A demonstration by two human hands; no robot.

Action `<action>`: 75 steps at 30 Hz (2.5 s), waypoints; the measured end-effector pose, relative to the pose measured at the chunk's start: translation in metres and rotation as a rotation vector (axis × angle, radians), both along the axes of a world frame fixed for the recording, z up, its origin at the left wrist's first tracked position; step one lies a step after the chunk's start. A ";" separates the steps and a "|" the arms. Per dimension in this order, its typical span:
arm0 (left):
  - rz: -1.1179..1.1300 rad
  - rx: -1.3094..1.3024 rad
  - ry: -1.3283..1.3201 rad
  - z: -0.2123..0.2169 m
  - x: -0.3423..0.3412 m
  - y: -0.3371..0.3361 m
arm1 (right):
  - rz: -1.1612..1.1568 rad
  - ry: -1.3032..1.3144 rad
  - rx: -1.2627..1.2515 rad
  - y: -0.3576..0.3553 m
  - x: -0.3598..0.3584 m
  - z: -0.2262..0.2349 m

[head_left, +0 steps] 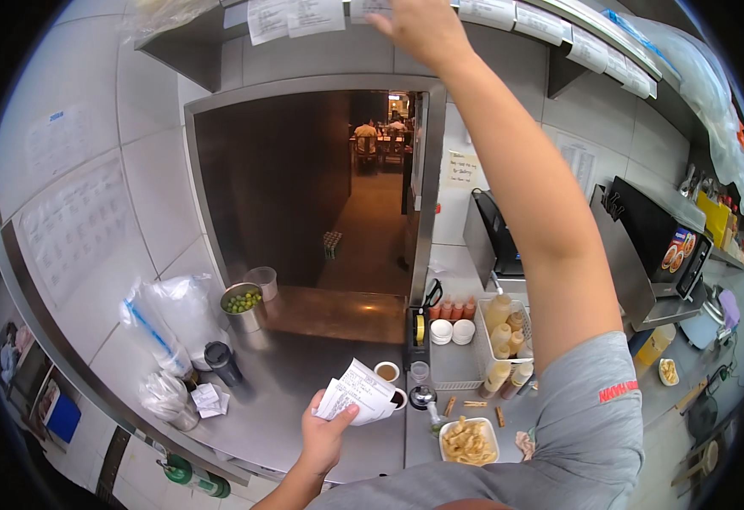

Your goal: The person organizes and garnishes various food dishes on a prep counter, including tofu and green beans, before arranging them with spring rolls and soup to fulfill orders. They handle order tickets from a rail, placing them with the corresponding plates at the pass-through window.

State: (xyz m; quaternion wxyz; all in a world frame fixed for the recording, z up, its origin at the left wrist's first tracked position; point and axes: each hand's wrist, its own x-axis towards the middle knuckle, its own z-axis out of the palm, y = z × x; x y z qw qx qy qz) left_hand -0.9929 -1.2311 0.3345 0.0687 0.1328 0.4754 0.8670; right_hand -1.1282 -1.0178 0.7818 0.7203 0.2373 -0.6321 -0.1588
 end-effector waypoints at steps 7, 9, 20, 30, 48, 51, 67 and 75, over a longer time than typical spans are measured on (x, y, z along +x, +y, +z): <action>0.063 -0.012 -0.016 -0.010 -0.035 -0.083 | -0.071 0.053 -0.024 -0.031 -0.027 -0.007; 0.006 -0.001 -0.028 -0.006 -0.041 -0.094 | -0.091 0.105 -0.002 -0.050 -0.023 -0.003; -0.007 -0.009 -0.007 -0.011 -0.063 -0.128 | -0.195 -0.112 0.012 -0.157 -0.084 0.003; 0.049 0.016 -0.062 -0.023 -0.068 -0.145 | -0.166 0.032 0.032 -0.132 -0.086 -0.006; 0.083 0.051 -0.074 -0.028 -0.054 -0.154 | -0.161 0.415 -0.583 -0.022 -0.049 0.000; 0.102 0.035 -0.101 -0.030 -0.054 -0.156 | -0.235 0.368 -0.614 0.014 -0.041 -0.009; -0.002 -0.041 -0.119 -0.025 -0.036 -0.087 | -0.156 0.178 -0.488 0.087 0.009 -0.010; -0.020 -0.062 -0.138 -0.021 -0.008 -0.021 | -0.231 0.016 -0.578 0.128 0.033 -0.010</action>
